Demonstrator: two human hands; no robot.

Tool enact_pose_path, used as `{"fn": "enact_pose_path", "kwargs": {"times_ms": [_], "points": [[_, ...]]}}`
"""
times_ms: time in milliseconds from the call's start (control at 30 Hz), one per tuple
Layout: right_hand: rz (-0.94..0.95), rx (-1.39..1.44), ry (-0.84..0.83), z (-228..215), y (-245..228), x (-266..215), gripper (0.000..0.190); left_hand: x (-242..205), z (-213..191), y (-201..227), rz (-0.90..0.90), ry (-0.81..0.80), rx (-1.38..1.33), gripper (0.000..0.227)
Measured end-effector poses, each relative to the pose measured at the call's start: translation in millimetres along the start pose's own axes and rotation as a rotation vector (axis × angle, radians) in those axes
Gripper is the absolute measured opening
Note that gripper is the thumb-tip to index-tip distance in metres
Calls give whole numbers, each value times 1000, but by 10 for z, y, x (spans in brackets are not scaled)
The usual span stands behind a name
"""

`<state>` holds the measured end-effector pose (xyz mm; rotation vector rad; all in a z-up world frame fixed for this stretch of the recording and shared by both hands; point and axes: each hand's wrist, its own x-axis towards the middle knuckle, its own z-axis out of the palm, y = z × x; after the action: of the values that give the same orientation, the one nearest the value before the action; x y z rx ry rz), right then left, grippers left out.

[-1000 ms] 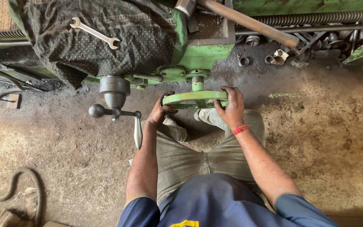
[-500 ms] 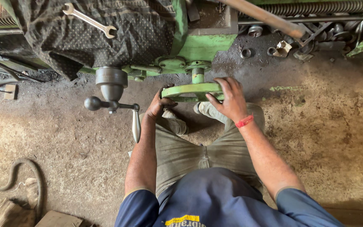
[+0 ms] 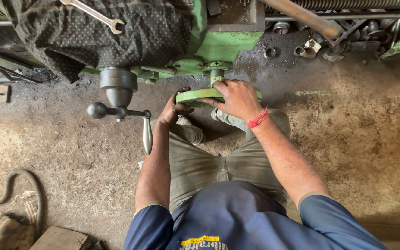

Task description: The person operates a green industrial machine by turning a large handwheel with both hands. The person adjusts the wheel repeatedly, pausing briefly while another person walks past. The task involves manual control of the machine's movement.

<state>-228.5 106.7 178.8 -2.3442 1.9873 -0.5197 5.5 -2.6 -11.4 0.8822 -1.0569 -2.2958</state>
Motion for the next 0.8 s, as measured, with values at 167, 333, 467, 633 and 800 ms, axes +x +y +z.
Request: {"fn": "enact_pose_path", "kwargs": {"times_ms": [167,333,467,633,800], "points": [[33,-34,-9,23,-33,2,60,6,-11,-19,17,-30,-30,80],[43,-55,17,73,-81,9,63,5,-11,-28,18,-28,-47,80],[49,-74,31,105,-118,19,63,9,-38,-45,2,-19,-35,80],[69,-65,16,94,-140,19,60,46,-51,-165,23,103,44,73],[87,-84,-9,97,-173,39,61,22,105,-123,256,305,470,62]]}}
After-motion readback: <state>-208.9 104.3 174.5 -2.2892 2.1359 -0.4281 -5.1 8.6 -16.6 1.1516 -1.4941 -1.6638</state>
